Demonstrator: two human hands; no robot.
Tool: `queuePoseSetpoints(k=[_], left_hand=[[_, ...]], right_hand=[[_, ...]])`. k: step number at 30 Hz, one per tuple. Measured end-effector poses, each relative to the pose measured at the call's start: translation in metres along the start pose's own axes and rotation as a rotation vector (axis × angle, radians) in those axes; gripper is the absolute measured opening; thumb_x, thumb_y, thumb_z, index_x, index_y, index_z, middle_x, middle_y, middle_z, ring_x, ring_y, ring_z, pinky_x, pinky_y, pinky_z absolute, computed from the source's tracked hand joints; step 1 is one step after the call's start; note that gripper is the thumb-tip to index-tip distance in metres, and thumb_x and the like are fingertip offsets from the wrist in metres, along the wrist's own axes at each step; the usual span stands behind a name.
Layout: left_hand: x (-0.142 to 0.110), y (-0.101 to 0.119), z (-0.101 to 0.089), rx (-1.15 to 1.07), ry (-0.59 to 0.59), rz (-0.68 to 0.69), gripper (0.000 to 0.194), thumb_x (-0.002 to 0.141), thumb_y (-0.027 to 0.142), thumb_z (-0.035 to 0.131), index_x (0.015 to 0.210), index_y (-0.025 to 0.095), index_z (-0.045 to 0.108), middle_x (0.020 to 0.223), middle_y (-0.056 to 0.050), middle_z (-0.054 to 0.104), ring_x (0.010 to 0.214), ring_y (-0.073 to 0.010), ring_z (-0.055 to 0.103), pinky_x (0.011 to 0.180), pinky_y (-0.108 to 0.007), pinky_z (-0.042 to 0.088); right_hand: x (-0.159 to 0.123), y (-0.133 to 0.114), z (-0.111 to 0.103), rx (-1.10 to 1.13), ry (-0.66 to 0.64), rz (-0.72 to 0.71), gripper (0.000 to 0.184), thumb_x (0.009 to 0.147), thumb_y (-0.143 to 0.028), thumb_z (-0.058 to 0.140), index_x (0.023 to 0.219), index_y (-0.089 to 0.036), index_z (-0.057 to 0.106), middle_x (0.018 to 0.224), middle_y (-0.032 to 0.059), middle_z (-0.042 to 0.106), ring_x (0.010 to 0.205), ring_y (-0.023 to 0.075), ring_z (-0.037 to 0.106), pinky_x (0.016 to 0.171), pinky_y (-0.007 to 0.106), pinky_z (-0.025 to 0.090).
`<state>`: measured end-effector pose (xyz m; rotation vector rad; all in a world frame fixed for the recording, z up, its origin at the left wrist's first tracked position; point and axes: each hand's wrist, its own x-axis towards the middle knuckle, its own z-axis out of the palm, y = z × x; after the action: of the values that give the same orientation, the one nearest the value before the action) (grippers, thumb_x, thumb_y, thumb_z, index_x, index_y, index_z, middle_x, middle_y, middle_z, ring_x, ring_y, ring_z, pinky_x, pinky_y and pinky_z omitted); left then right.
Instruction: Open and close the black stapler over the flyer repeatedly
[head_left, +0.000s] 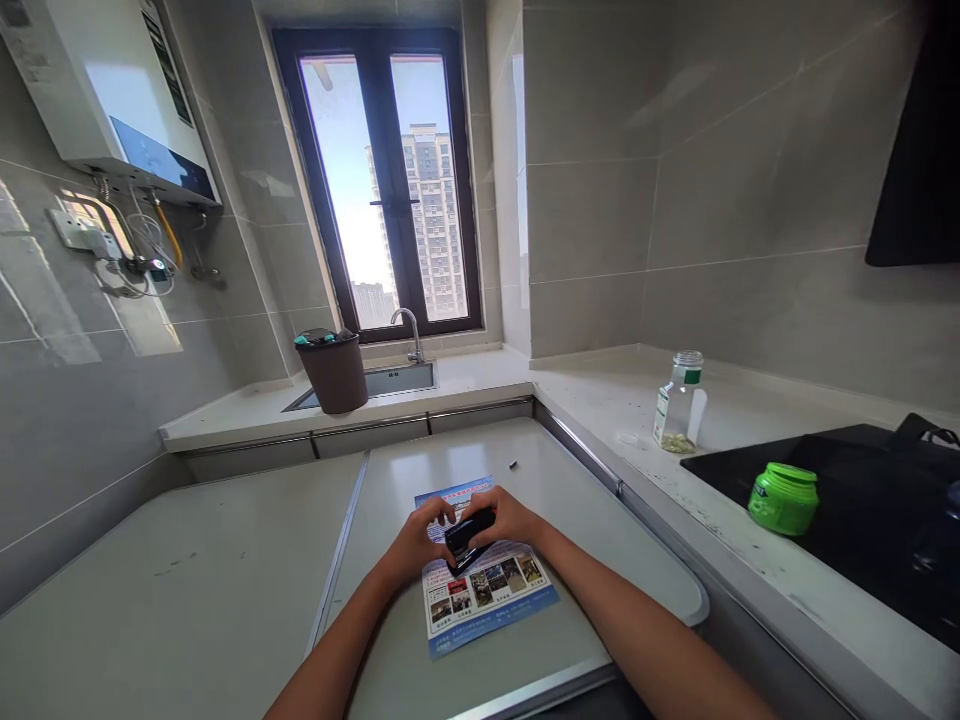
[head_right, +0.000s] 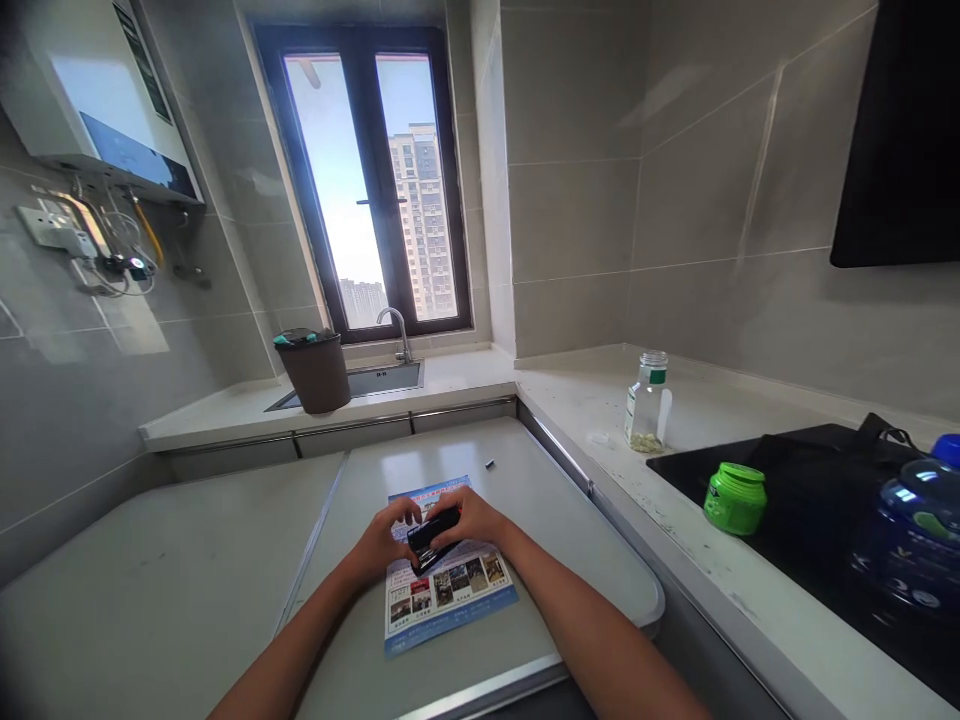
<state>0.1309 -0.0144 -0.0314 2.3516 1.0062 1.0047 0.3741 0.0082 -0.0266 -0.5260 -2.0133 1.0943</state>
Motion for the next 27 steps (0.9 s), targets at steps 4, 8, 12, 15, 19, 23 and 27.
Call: queuePoseSetpoints(k=[4,8,12,15,19,23,27], left_hand=[[0.0,0.007,-0.001,0.039,-0.061,0.031,0.048,0.059,0.031,0.092,0.096,0.021,0.063,0.096,-0.002,0.062,0.091,-0.0208,0.056,0.082,-0.031,0.047],[0.007,-0.006,-0.008,0.15,0.089,-0.01,0.028,0.081,0.037,0.076,0.103,0.023,0.066,0.12,-0.008,0.061,0.115,-0.0265,0.055,0.099,-0.04,0.046],[0.007,-0.035,-0.006,0.387,0.147,-0.208,0.034,0.095,0.038,0.056,0.124,0.025,0.066,0.148,-0.013,0.048,0.139,-0.0344,0.04,0.112,-0.052,0.036],[0.002,-0.049,-0.001,0.489,0.016,-0.29,0.046,0.091,0.048,0.06,0.132,0.028,0.065,0.151,-0.015,0.046,0.146,-0.0395,0.032,0.116,-0.06,0.025],[0.0,-0.052,-0.001,0.479,-0.035,-0.291,0.046,0.09,0.046,0.061,0.132,0.029,0.066,0.145,-0.014,0.052,0.139,-0.0365,0.043,0.114,-0.057,0.03],[0.002,-0.053,-0.008,0.331,0.024,-0.237,0.037,0.087,0.034,0.063,0.12,0.02,0.071,0.126,-0.014,0.06,0.115,-0.0277,0.06,0.105,-0.044,0.044],[0.005,-0.054,-0.015,0.148,0.199,-0.208,0.031,0.083,0.023,0.061,0.111,0.019,0.073,0.118,-0.011,0.062,0.109,-0.0245,0.062,0.1,-0.041,0.049]], right_hand=[[-0.001,-0.001,0.004,-0.027,0.01,-0.006,0.049,0.055,-0.046,0.092,0.094,-0.019,0.081,0.076,-0.0003,0.069,0.07,0.015,0.058,0.066,0.025,0.044],[0.008,0.002,-0.01,-0.072,0.226,0.07,0.049,0.057,-0.047,0.09,0.096,-0.019,0.08,0.083,0.0024,0.073,0.078,0.0204,0.065,0.073,0.03,0.049],[0.011,0.008,-0.039,-0.195,0.681,0.206,0.042,0.065,-0.044,0.084,0.098,-0.018,0.077,0.091,0.0066,0.076,0.087,0.0258,0.07,0.081,0.036,0.052],[0.003,0.01,-0.06,-0.455,0.825,0.34,0.031,0.071,-0.04,0.08,0.096,-0.022,0.076,0.093,0.0063,0.077,0.089,0.0262,0.07,0.081,0.035,0.05],[-0.005,0.013,-0.074,-0.755,0.784,0.472,0.028,0.082,-0.036,0.071,0.107,-0.026,0.075,0.103,0.0054,0.077,0.1,0.0275,0.069,0.089,0.038,0.045],[-0.005,0.02,-0.075,-0.839,0.679,0.512,0.033,0.088,-0.03,0.064,0.12,-0.029,0.071,0.122,0.0046,0.072,0.116,0.0264,0.062,0.097,0.039,0.039],[-0.006,0.029,-0.073,-0.846,0.544,0.48,0.036,0.089,-0.023,0.06,0.123,-0.031,0.07,0.125,0.0034,0.071,0.118,0.0254,0.06,0.096,0.039,0.036]])
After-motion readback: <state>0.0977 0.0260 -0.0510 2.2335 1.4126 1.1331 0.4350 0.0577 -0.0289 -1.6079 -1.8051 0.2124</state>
